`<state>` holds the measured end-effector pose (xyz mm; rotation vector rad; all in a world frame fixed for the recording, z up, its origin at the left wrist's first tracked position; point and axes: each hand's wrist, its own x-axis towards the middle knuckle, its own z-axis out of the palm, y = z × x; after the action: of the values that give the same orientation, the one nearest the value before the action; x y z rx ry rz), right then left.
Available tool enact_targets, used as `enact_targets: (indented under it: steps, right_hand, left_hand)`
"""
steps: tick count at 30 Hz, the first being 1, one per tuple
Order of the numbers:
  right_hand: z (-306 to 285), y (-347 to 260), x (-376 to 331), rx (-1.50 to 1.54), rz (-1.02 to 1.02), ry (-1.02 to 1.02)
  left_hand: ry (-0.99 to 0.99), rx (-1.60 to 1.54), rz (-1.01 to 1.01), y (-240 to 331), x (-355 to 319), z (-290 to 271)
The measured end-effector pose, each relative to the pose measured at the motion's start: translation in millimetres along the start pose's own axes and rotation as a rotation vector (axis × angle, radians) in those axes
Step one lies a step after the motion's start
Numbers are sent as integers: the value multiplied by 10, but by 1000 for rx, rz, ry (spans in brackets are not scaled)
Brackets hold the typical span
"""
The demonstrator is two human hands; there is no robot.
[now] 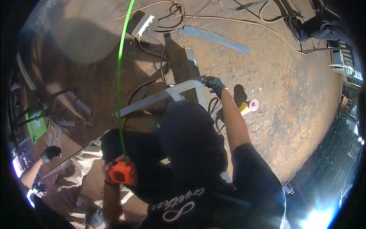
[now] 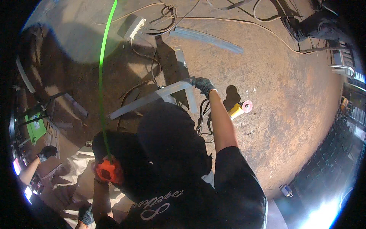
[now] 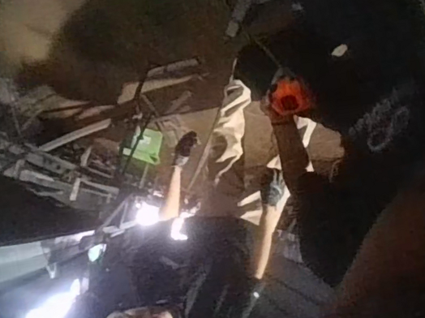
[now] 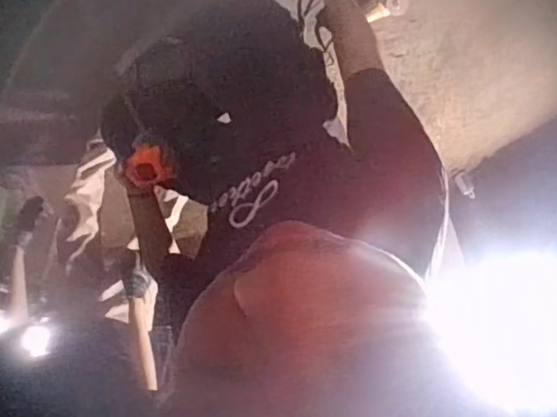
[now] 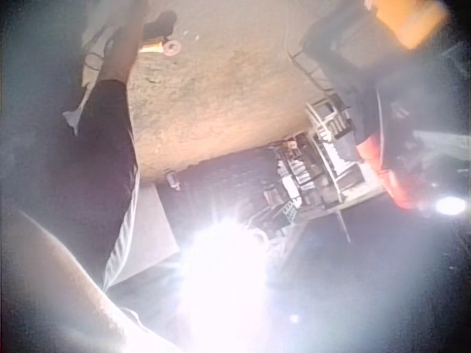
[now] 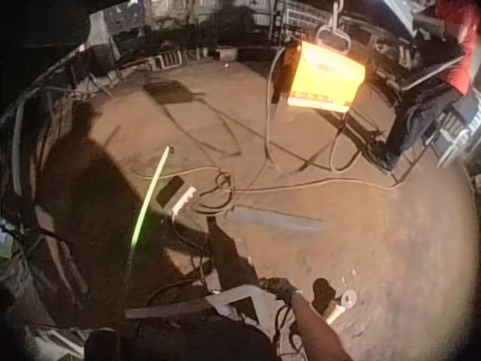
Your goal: The person measures a metal bar with a tape measure and marks it with a pen. Then, using an angle grinder, the person cuts the metal bar, producing sparks. The person repeats the measuring and cutting process on another metal bar.
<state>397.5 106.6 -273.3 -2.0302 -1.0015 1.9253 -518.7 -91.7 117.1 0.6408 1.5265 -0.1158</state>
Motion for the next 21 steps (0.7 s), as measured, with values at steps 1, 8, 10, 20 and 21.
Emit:
enact_targets:
  steps: [1,8,10,20,21]
  right_hand:
    - [-87,125,-20,122,-14,71]
    - [-107,276,64,270,138,348]
    - [-45,150,-234,223,89,474]
    - [-111,-243,-1474,234,-413,-2]
    - [0,-327,-1562,216,-441,-79]
  left_hand:
    - [-55,-181,99,51,468,479]
    - [-527,-1286,348,544,1256,4171]
    - [-533,-1247,299,426,1237,4166]
    - [-39,126,541,2840,1618,3629]
    - [-88,162,556,2876,1834,3569]
